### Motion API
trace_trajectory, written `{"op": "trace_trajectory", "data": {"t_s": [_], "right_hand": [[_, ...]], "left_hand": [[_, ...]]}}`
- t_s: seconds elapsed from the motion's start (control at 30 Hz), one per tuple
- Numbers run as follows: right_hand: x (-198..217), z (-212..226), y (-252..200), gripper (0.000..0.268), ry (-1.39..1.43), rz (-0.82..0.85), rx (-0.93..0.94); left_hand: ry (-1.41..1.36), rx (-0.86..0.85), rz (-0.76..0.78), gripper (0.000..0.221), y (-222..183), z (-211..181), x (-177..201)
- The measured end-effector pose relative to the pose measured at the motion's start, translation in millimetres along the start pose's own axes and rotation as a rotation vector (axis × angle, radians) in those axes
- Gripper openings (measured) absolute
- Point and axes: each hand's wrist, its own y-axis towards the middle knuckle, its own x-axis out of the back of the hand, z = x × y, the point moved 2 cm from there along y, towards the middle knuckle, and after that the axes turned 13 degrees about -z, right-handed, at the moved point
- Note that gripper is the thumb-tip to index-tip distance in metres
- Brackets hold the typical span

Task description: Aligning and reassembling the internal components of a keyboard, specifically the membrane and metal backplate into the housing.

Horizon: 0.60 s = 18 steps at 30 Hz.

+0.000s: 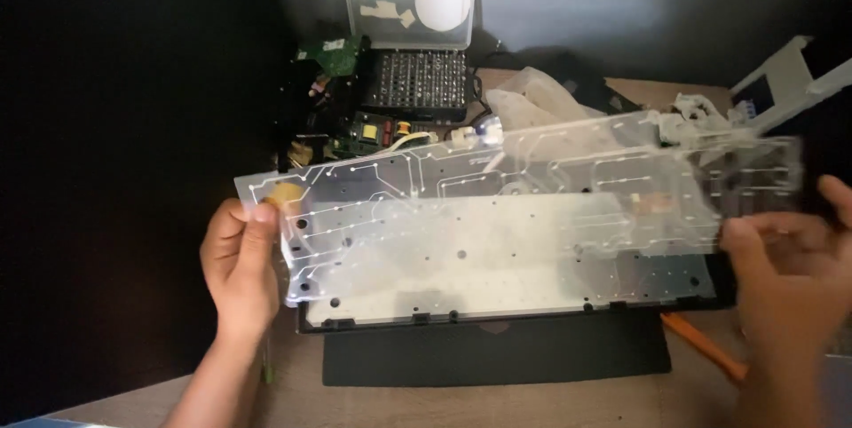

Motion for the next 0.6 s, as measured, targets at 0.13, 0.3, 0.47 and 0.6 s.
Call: {"op": "trace_trajectory", "data": {"t_s": [0.13, 0.3, 0.47, 0.6], "right_hand": [[-9.7, 24.1, 5.7, 0.049, -0.432, 0.329, 0.140], [-18.4, 57.7, 10.3, 0.052, -0.965, 0.601, -0.275], [-19.6, 35.9, 11.6, 0.052, -1.196, 0.937, -0.212], [-16.7, 39.3, 11.6, 0.052, -1.231, 0.968, -0.270]], "left_hand": [[0.040, 0.121, -0.048, 0.036, -1.7, 2.1, 0.1], [0.114, 0.151, 0.002, 0.039, -1.7, 1.5, -2.5], [0.027, 0.227, 0.021, 0.038, -5.7, 14.7, 3.5], [-0.052, 0.281, 0.005, 0.033, -9.1, 20.5, 12.6]]}}
